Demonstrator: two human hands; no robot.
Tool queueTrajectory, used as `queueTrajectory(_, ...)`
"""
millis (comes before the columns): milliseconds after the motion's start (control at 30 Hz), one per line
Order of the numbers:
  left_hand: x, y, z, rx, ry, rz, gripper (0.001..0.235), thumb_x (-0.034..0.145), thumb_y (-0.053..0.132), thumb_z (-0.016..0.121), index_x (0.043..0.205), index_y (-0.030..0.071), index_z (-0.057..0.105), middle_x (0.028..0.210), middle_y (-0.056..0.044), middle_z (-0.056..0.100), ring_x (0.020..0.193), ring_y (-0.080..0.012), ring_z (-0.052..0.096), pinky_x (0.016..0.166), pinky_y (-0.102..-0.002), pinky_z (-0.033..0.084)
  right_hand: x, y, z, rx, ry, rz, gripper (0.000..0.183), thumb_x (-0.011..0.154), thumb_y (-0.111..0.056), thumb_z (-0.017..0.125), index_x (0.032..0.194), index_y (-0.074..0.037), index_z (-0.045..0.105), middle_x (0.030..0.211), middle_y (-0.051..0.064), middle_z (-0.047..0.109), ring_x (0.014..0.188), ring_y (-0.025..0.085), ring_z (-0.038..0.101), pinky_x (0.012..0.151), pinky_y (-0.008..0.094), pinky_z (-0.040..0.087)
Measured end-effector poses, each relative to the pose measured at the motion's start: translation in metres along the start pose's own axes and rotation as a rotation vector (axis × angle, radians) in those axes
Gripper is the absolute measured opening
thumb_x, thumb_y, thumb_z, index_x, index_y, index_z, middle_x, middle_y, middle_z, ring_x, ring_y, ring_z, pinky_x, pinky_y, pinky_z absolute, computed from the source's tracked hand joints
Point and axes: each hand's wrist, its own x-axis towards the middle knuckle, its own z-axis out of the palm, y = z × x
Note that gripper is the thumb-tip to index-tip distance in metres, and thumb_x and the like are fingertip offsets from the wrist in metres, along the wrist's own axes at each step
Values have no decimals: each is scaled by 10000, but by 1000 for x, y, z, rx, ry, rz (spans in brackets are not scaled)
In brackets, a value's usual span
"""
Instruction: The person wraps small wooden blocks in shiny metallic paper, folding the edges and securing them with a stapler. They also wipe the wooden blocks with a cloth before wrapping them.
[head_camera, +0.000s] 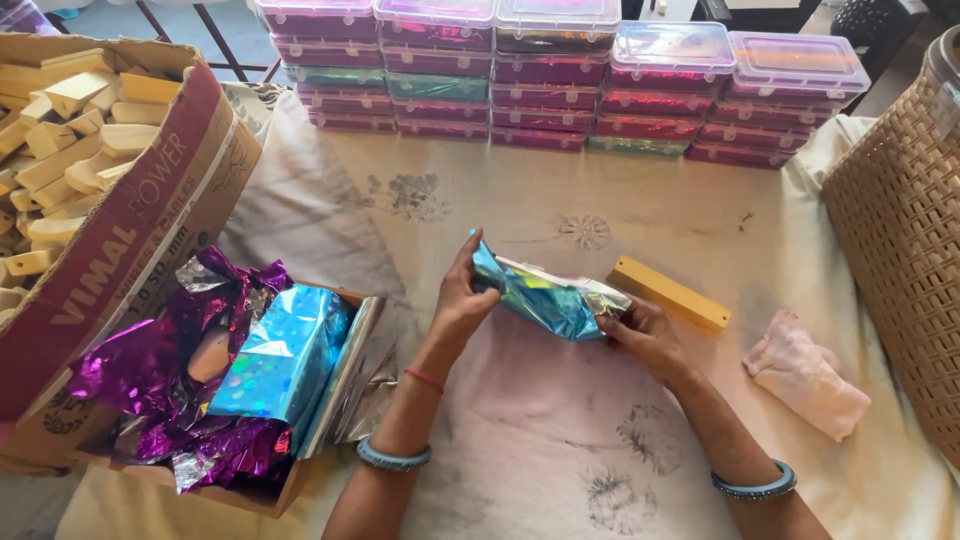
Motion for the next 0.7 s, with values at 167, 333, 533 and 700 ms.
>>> queueTrajectory(167, -36, 35, -9, -101, -115, 14, 1026, 734, -93, 593, 1652, 94, 176, 1501, 13, 511, 1033, -83, 571, 843, -225, 491, 0, -11, 11, 22, 151, -8, 223, 936, -187, 716, 1106, -45, 695, 848, -26, 680, 704, 52, 585, 588, 249, 528)
queueTrajectory(333, -65, 54, -6, -21, -389, 124, 1060, 832, -43, 704, 1684, 142, 102, 1353, -71, 595, 1080, -105, 616, 1016, -250, 507, 0, -9, 8, -9, 260, -13, 204, 963, -167, 714, 1114, -30, 703, 856, -3, 685, 694, 57, 602, 577, 244, 527)
queueTrajectory(533, -77, 63, 1, 383, -434, 361, 431, 774, -36, 694, 1175, 111, 745, 1335, -104, 677, 1196, -236, 698, 1018, -332, 577, 5, -3, -1, 2, 344, -21, 194, 965, -126, 699, 1138, -40, 715, 867, -18, 692, 691, 41, 582, 581, 224, 508)
queueTrajectory(700, -82, 63, 14, 356, -486, 397, 265, 832, 72, 788, 1088, 30, 731, 1300, -106, 681, 1213, -287, 670, 1013, -385, 569, 0, -17, 5, -11, 336, -21, 209, 950, -118, 699, 1151, -60, 707, 876, -29, 696, 703, 26, 578, 575, 215, 503)
